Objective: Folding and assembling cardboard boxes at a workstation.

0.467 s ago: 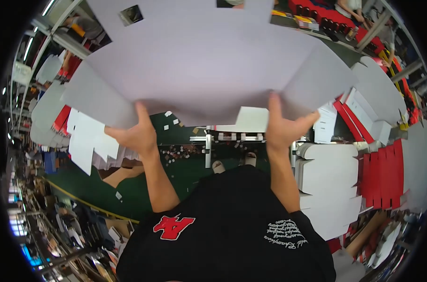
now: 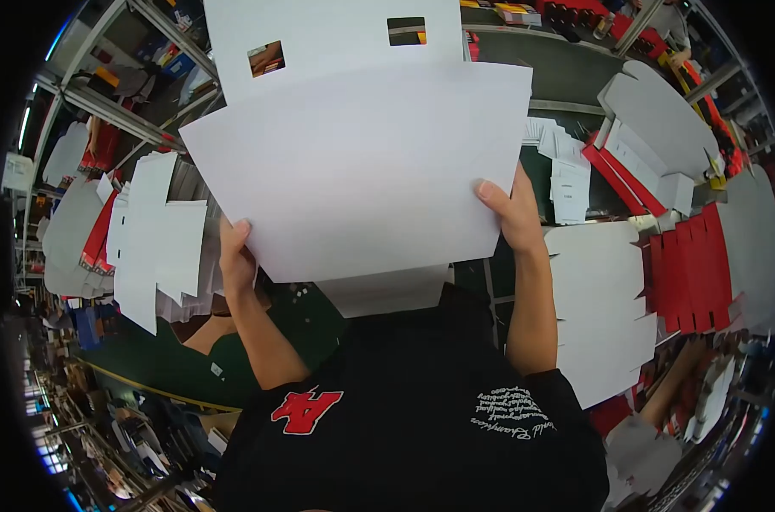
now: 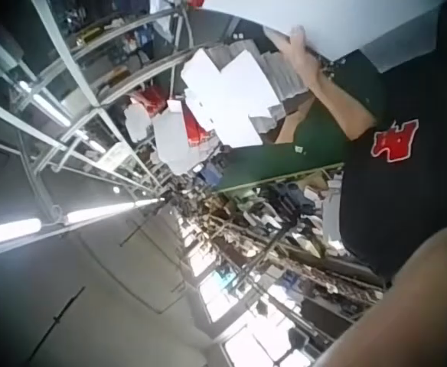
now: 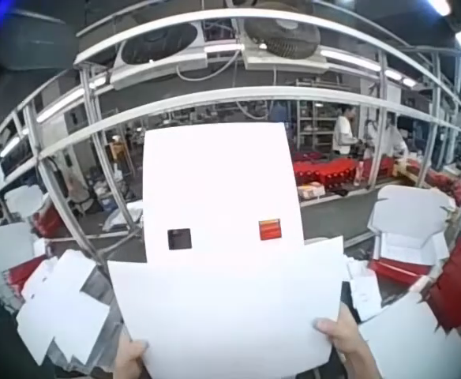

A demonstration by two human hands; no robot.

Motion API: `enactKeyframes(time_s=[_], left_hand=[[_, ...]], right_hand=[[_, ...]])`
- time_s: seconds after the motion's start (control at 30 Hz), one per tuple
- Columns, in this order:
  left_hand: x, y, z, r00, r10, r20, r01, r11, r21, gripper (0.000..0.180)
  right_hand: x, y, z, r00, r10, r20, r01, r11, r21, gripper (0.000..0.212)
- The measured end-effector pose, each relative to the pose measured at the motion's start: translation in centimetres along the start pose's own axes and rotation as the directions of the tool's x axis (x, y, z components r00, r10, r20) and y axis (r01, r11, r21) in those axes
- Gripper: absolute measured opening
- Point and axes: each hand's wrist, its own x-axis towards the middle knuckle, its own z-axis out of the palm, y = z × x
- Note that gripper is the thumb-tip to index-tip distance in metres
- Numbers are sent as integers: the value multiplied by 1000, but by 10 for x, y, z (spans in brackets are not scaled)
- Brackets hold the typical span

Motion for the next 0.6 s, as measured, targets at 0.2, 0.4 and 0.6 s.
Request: enactKeyframes(time_s=[0.2, 0.4, 0.6], left_hand=[[-2, 2, 17, 999, 43, 32, -51, 938, 342, 66], [-16, -18, 4, 989, -133, 65, 126, 987, 103, 52], [-14, -16, -7, 984, -138, 114, 114, 974, 198, 42]], right_hand=[[-11, 3, 5, 974, 204, -97, -212, 974, -79, 56], [-15, -10, 22, 968, 249, -37, -252, 961, -115, 47], [-22, -12, 40, 978, 208, -28, -210, 974, -84, 43]])
